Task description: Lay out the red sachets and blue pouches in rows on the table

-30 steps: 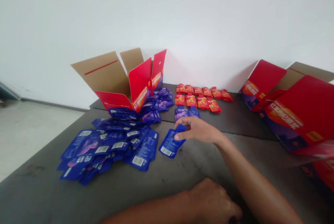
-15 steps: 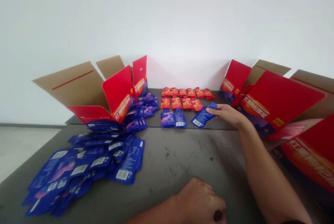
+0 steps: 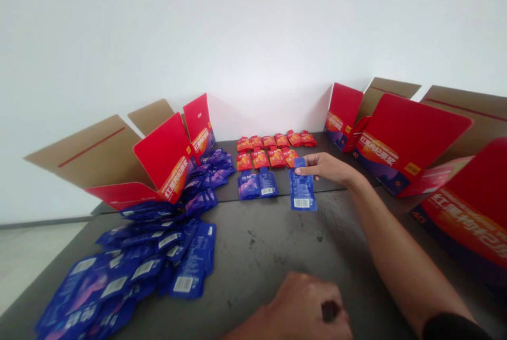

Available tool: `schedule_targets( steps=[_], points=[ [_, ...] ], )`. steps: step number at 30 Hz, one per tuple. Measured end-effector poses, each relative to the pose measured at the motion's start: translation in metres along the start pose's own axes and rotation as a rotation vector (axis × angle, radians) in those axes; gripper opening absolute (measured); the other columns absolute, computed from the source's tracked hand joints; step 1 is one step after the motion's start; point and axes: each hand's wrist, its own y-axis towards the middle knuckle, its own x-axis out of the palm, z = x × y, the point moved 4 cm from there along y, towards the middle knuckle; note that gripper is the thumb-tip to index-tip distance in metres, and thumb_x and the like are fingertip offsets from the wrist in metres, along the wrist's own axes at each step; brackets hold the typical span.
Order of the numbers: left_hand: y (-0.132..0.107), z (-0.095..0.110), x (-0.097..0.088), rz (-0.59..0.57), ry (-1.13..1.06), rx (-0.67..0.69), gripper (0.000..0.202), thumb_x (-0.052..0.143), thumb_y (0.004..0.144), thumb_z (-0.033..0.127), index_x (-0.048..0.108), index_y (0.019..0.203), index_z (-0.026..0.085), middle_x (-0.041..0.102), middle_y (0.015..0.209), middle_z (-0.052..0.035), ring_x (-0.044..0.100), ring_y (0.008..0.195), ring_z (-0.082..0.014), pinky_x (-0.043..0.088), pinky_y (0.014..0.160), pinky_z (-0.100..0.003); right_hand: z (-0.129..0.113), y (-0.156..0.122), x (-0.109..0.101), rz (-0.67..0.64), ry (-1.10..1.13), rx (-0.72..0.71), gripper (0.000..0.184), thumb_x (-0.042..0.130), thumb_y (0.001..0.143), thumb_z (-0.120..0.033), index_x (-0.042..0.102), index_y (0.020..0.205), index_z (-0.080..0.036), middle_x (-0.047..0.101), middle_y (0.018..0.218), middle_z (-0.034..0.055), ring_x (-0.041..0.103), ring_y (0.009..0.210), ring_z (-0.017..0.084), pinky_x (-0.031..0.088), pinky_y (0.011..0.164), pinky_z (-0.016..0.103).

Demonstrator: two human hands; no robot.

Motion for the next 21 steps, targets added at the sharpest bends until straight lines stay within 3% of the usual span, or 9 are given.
schedule_targets(
  steps=[2,4,7,9,12,16,21],
  points=[
    [0.003,-0.003,-0.013,0.168,-0.257,-0.135,0.021,0.059,0.085,0.037,0.06,0.083,0.017,0.049,0.061,0.0036,0.044,0.052,-0.0081,0.031,0.052,-0.022,-0.011,-0.007,0.004,-0.063,0.033,-0.012,0.047,0.086,0.071,-0.059,0.071,0.084,-0.016,0.064,0.069,-0.0032,0.052,0.06,0.01,0.037,0.051,0.022],
    [0.008,-0.005,-0.022,0.268,-0.382,-0.19,0.039,0.04,0.097,0.051,0.055,0.106,0.016,0.054,0.071,0.0017,0.048,0.053,-0.0092,0.035,0.049,-0.021,-0.021,-0.014,0.014,-0.184,0.065,-0.022,0.044,0.087,0.072,-0.055,0.07,0.084,-0.016,0.065,0.07,-0.0035,0.053,0.059,0.01,0.038,0.051,0.021],
    [0.014,-0.007,-0.029,0.376,-0.529,-0.209,0.069,0.035,0.095,0.074,0.04,0.131,0.015,0.063,0.1,-0.0085,0.062,0.065,-0.0138,0.043,0.046,-0.021,-0.032,-0.022,0.035,-0.384,0.071,-0.007,0.042,0.089,0.071,-0.052,0.07,0.084,-0.017,0.067,0.07,-0.0034,0.058,0.06,0.011,0.044,0.052,0.021],
    [0.014,-0.007,-0.029,0.445,-0.583,-0.199,0.078,0.049,0.09,0.08,0.041,0.133,0.015,0.063,0.112,-0.0135,0.067,0.075,-0.0169,0.048,0.049,-0.022,-0.034,-0.024,0.049,-0.465,0.06,0.02,0.044,0.089,0.071,-0.053,0.07,0.086,-0.017,0.069,0.072,-0.0024,0.063,0.063,0.012,0.047,0.052,0.021],
    [0.01,-0.003,-0.029,0.547,-0.587,-0.191,0.065,0.057,0.094,0.071,0.053,0.124,0.013,0.066,0.101,-0.0108,0.069,0.074,-0.0167,0.051,0.052,-0.021,-0.034,-0.023,0.062,-0.523,0.042,0.039,0.046,0.089,0.071,-0.054,0.069,0.09,-0.017,0.071,0.076,-0.0015,0.067,0.067,0.014,0.05,0.053,0.021],
    [0.007,0.0,-0.032,0.618,-0.567,-0.19,0.051,0.055,0.1,0.062,0.06,0.114,0.012,0.067,0.086,-0.0064,0.069,0.071,-0.0165,0.051,0.053,-0.021,-0.032,-0.024,0.062,-0.493,0.037,0.024,0.048,0.087,0.072,-0.056,0.07,0.098,-0.019,0.072,0.081,-0.0009,0.067,0.071,0.015,0.053,0.058,0.023],
    [0.006,-0.002,-0.04,0.747,-0.541,-0.183,0.048,0.051,0.104,0.059,0.058,0.12,0.014,0.068,0.094,-0.0064,0.071,0.074,-0.0162,0.053,0.056,-0.022,-0.042,-0.035,0.04,-0.153,-0.091,-0.107,0.055,0.091,0.066,-0.052,0.068,0.103,-0.019,0.07,0.087,0.0,0.065,0.076,0.016,0.051,0.066,0.026]
  ],
)
